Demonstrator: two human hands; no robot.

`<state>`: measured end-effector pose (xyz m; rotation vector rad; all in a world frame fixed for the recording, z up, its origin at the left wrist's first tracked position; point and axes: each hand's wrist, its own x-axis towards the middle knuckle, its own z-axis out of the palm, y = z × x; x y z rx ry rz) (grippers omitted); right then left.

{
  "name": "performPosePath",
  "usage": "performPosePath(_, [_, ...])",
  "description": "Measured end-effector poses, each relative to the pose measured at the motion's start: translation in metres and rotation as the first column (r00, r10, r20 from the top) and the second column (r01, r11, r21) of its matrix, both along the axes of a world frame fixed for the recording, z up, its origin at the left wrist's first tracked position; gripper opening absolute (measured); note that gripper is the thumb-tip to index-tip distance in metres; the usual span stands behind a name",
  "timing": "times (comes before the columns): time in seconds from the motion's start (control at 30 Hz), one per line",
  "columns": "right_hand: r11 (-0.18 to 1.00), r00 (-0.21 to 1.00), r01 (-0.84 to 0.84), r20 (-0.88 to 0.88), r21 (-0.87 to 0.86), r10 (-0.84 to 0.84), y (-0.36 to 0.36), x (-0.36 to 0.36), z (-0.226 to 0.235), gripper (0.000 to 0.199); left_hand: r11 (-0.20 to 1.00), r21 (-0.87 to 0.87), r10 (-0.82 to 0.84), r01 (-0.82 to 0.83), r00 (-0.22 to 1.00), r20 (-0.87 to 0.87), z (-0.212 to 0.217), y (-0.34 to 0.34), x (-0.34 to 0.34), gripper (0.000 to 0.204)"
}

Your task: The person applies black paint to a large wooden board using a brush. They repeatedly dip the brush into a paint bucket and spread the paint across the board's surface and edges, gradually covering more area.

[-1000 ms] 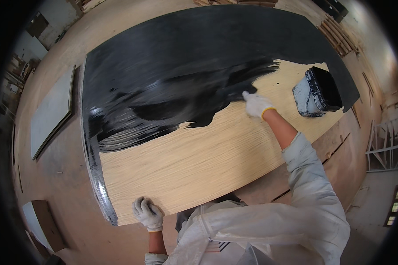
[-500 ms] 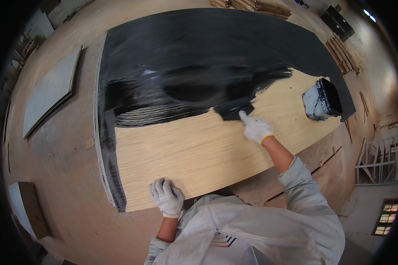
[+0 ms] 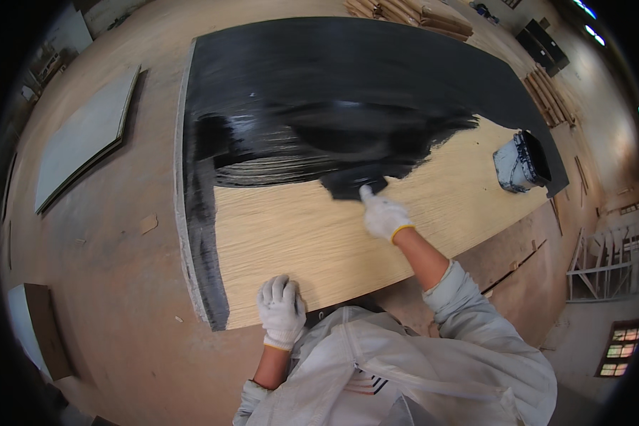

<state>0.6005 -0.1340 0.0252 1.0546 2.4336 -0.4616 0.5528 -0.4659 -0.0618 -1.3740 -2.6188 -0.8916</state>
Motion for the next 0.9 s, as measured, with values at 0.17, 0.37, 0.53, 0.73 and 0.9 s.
performPosePath(0.17, [0.995, 0.995, -0.099, -0.019, -0.010, 0.099, 0.009, 0.000, -0.021, 0.070, 0.999, 0.036, 0.026, -0.025, 0.999, -0.022, -0.007, -0.005, -0.007, 0.033])
performPosePath(0.37, [0.969, 0.978, -0.205, -0.015, 0.140, 0.209, 0.072, -0.048, -0.012, 0.066, 0.996, 0.075, 0.058, -0.050, 0.993, -0.103, -0.017, -0.003, -0.004, 0.036])
performPosePath(0.53, [0.923, 0.920, -0.375, -0.089, 0.082, 0.381, 0.006, -0.164, -0.017, 0.055, 0.997, 0.077, 0.033, -0.026, 0.995, -0.095, -0.020, 0.000, -0.007, 0.037])
performPosePath(0.73, [0.876, 0.876, -0.481, 0.069, 0.044, 0.477, -0.052, -0.131, 0.005, 0.056, 0.994, 0.085, 0.079, -0.073, 0.995, -0.062, -0.024, -0.012, -0.006, 0.038])
performPosePath(0.9, [0.939, 0.950, -0.309, -0.003, 0.150, 0.313, -0.031, -0.155, -0.014, 0.053, 0.996, 0.085, 0.042, -0.039, 0.998, -0.038, -0.026, -0.003, -0.006, 0.038])
